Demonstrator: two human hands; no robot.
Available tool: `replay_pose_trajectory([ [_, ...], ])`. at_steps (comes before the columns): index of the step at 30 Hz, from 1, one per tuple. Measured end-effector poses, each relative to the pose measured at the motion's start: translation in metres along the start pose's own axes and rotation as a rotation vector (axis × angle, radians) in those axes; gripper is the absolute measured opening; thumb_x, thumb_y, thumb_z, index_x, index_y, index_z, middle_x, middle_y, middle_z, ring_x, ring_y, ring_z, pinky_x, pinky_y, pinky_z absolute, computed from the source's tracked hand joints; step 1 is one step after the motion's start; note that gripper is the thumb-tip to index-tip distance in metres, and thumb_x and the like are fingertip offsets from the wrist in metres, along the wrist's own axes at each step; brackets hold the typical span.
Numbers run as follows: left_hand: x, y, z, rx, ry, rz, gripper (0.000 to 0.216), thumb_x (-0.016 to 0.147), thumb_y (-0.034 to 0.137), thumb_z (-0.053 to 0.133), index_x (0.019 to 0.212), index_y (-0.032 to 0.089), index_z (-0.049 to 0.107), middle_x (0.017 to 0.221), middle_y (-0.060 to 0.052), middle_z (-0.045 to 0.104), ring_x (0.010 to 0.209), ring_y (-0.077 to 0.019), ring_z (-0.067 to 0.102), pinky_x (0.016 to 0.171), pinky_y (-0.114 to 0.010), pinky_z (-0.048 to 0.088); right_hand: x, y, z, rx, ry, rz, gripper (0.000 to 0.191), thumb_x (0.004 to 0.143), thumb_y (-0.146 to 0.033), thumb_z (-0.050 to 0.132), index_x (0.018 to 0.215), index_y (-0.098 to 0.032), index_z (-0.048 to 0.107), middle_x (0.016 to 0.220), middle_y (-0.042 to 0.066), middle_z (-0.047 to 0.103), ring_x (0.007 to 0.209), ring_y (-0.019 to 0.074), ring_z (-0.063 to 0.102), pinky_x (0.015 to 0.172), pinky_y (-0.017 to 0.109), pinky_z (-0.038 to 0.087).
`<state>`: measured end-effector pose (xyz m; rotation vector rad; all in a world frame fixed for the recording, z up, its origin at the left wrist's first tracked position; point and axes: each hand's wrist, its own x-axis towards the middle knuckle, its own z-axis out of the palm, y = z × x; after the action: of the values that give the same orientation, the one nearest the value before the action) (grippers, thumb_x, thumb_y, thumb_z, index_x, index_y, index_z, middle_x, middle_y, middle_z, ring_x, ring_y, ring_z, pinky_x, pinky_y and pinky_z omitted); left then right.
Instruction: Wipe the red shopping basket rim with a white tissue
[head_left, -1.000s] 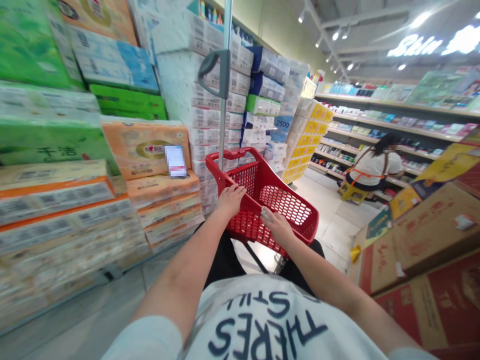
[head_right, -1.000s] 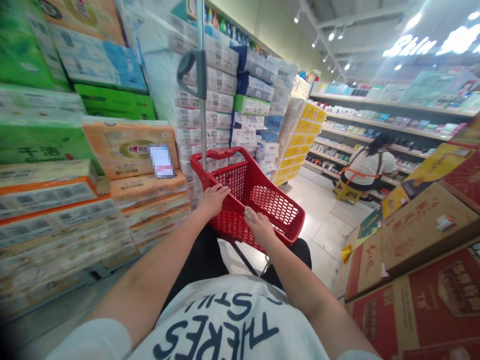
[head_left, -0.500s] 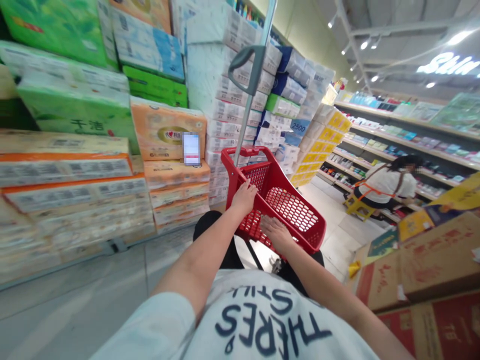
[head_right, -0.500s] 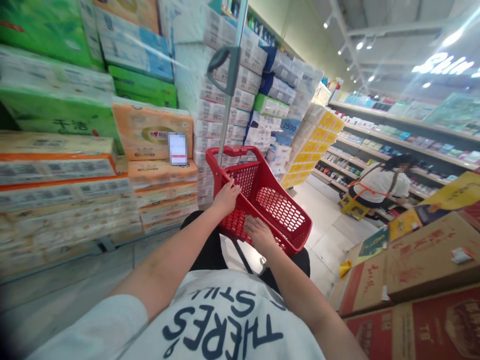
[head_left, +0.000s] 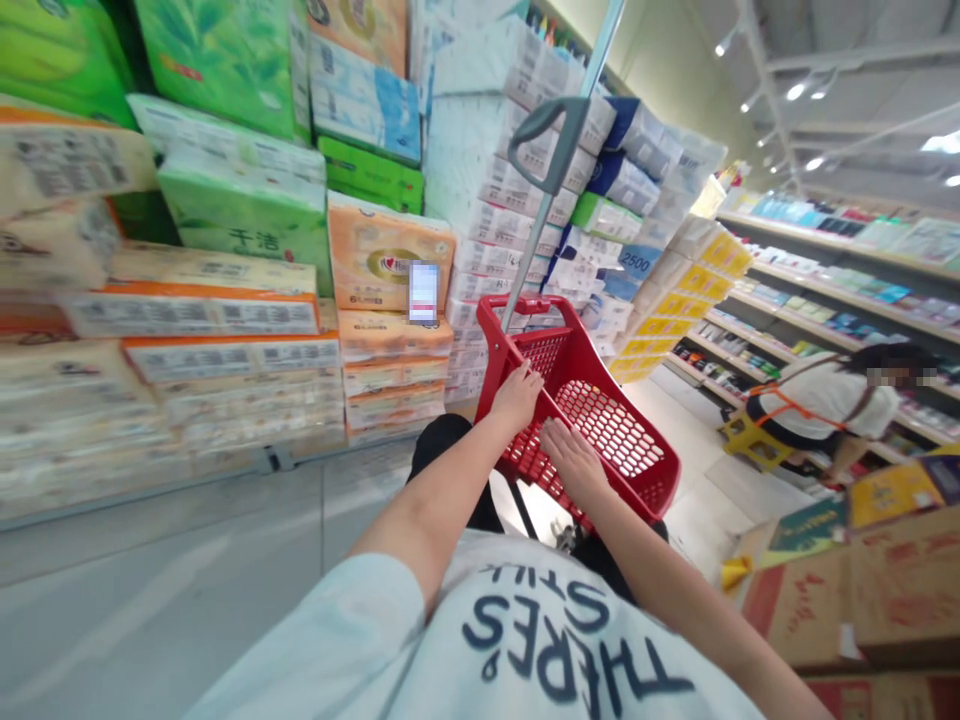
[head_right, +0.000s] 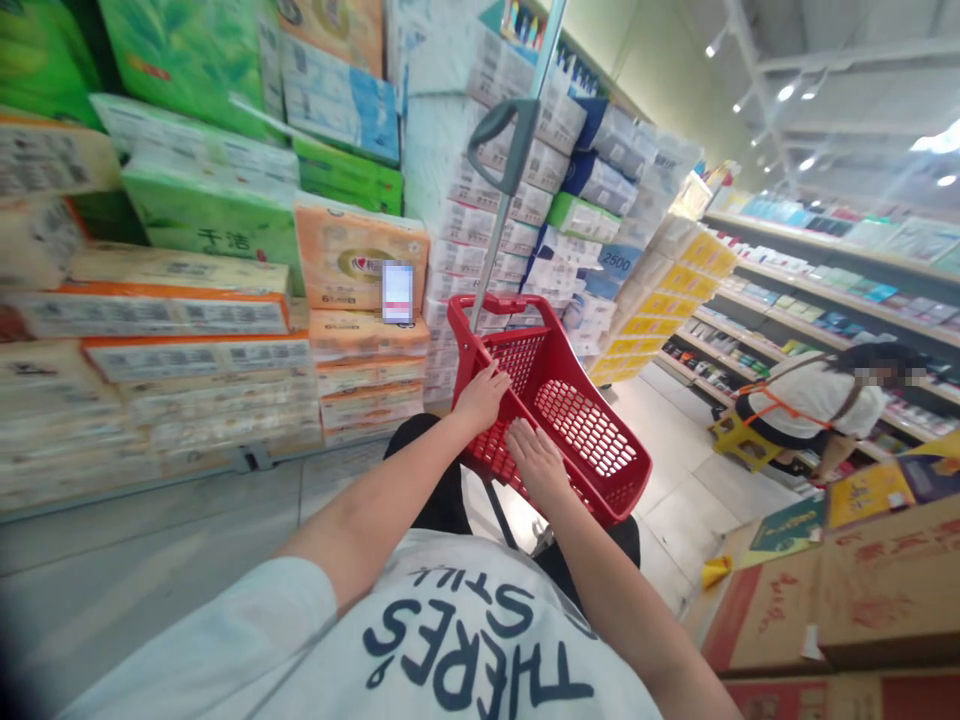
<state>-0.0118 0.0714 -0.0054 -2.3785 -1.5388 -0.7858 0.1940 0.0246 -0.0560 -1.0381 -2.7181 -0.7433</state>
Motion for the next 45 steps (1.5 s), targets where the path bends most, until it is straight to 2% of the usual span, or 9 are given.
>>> replay_pose_trajectory([
  [3,0.0,0.0,-0.001,-0.005,-0.002,-0.011,0.046,0.085,0.007,0.041,0.13,0.008,0.051,0.139,-0.011,0.051,0.144,-0.0209,0.019,0.118,-0.038,0.022,0.001,0.002,-0.002,-0.015,0.027,0.003,0.053,0.089,-0.006,0.04,0.141,-0.015,0.042,0.151,0.011,0.034,0.142,0.0226,0.024,0.114,0.046,0.025],
  [8,0.0,0.001,0.0,-0.014,0.007,0.005,0.046,0.084,0.005,0.042,0.128,0.009,0.053,0.138,-0.011,0.052,0.144,-0.0221,0.018,0.118,-0.038,0.023,-0.004,-0.005,0.001,0.028,-0.109,-0.046,0.041,0.09,-0.009,0.042,0.127,-0.015,0.058,0.139,0.011,0.051,0.133,0.023,0.042,0.111,0.043,0.032],
  [14,0.0,0.0,0.002,-0.031,0.011,-0.021,0.044,0.087,0.008,0.041,0.129,0.007,0.052,0.139,-0.01,0.051,0.143,-0.025,0.021,0.117,-0.038,0.026,0.009,-0.006,-0.006,0.029,-0.008,-0.038,0.058,0.086,-0.003,0.041,0.141,-0.016,0.042,0.15,0.009,0.036,0.14,0.0233,0.029,0.113,0.044,0.028],
  [19,0.0,-0.001,0.001,-0.034,0.027,0.003,0.046,0.084,0.003,0.041,0.128,0.007,0.053,0.137,-0.01,0.053,0.143,-0.0239,0.02,0.117,-0.037,0.025,0.005,-0.001,0.002,0.057,-0.099,-0.048,0.037,0.091,-0.013,0.044,0.126,-0.014,0.059,0.142,0.012,0.047,0.137,0.0242,0.035,0.112,0.044,0.03],
  [25,0.005,-0.007,0.008,-0.077,0.029,0.016,0.048,0.084,0.003,0.036,0.13,0.003,0.049,0.139,-0.012,0.049,0.145,-0.0249,0.013,0.117,-0.041,0.023,0.012,0.002,-0.005,0.035,-0.015,-0.027,0.042,0.096,-0.016,0.04,0.137,-0.016,0.047,0.149,0.009,0.037,0.141,0.0218,0.026,0.115,0.044,0.026],
  [31,0.004,-0.006,0.005,-0.084,0.034,0.031,0.05,0.083,0.003,0.035,0.13,0.005,0.05,0.139,-0.012,0.05,0.145,-0.0235,0.013,0.117,-0.039,0.021,0.01,0.0,-0.002,0.058,-0.061,-0.069,0.032,0.094,-0.018,0.048,0.123,-0.015,0.06,0.134,0.011,0.056,0.131,0.0236,0.042,0.108,0.042,0.037],
  [36,0.005,-0.004,0.003,-0.061,0.007,0.028,0.049,0.084,0.003,0.035,0.131,0.001,0.048,0.141,-0.013,0.048,0.144,-0.025,0.013,0.117,-0.04,0.02,0.016,0.003,-0.006,0.048,-0.023,-0.056,0.039,0.094,-0.017,0.046,0.132,-0.016,0.053,0.143,0.01,0.047,0.137,0.0257,0.033,0.111,0.045,0.03],
  [42,0.005,-0.004,0.007,-0.022,-0.035,0.019,0.051,0.084,0.007,0.036,0.133,0.006,0.048,0.142,-0.011,0.047,0.144,-0.0209,0.016,0.119,-0.04,0.017,0.006,-0.002,-0.005,0.1,-0.137,-0.049,0.033,0.092,-0.015,0.048,0.121,-0.015,0.062,0.132,0.012,0.057,0.131,0.0231,0.042,0.107,0.039,0.035],
  [45,0.005,-0.004,0.008,-0.003,-0.071,0.032,0.05,0.085,0.008,0.036,0.134,0.007,0.047,0.143,-0.011,0.047,0.145,-0.0209,0.015,0.119,-0.041,0.016,0.004,-0.002,-0.008,0.085,-0.056,-0.013,0.042,0.09,-0.011,0.046,0.131,-0.015,0.055,0.14,0.012,0.05,0.135,0.0247,0.036,0.11,0.043,0.03],
])
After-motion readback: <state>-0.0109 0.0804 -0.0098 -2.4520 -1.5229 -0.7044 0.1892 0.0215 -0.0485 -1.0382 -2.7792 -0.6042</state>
